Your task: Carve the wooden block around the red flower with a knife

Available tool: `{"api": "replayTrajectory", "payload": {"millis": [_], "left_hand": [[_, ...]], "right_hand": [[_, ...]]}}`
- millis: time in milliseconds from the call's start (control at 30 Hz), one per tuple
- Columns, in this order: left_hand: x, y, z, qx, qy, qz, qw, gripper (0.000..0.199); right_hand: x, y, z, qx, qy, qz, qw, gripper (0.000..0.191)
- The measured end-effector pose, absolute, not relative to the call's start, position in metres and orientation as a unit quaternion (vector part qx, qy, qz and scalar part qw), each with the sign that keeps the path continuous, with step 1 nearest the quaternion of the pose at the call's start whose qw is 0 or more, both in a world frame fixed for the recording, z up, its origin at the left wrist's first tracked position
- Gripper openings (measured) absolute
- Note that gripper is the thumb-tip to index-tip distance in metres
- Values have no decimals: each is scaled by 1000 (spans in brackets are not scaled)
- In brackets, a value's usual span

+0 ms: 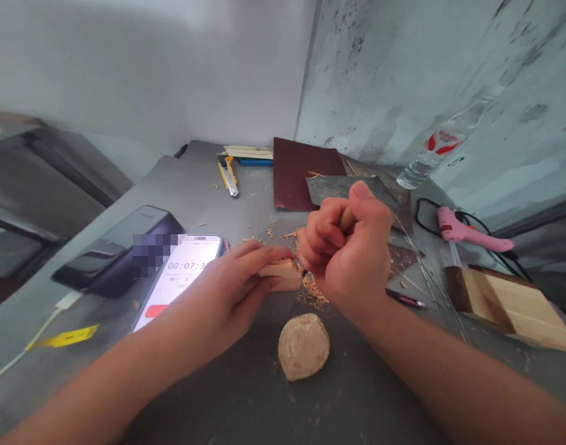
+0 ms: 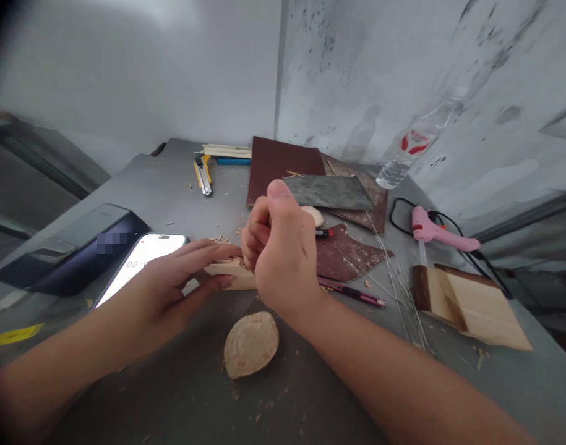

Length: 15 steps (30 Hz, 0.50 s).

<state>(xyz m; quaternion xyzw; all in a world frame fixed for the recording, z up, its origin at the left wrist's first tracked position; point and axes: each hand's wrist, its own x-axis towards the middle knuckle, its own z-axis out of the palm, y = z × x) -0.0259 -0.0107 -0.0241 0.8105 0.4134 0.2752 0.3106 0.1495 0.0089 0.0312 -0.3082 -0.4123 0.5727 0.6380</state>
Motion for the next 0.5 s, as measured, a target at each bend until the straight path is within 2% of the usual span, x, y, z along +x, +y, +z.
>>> {"api": "replayTrajectory", "payload": {"millis": [400,500], "left_hand": [[-26,-9,-24,813,409,283,302,34],[-26,-10,-23,810,410,283,310,34]], "right_hand": [[149,2,44,-297,-432,550,650,76],[149,1,45,-292,-433,551,651,70]]}}
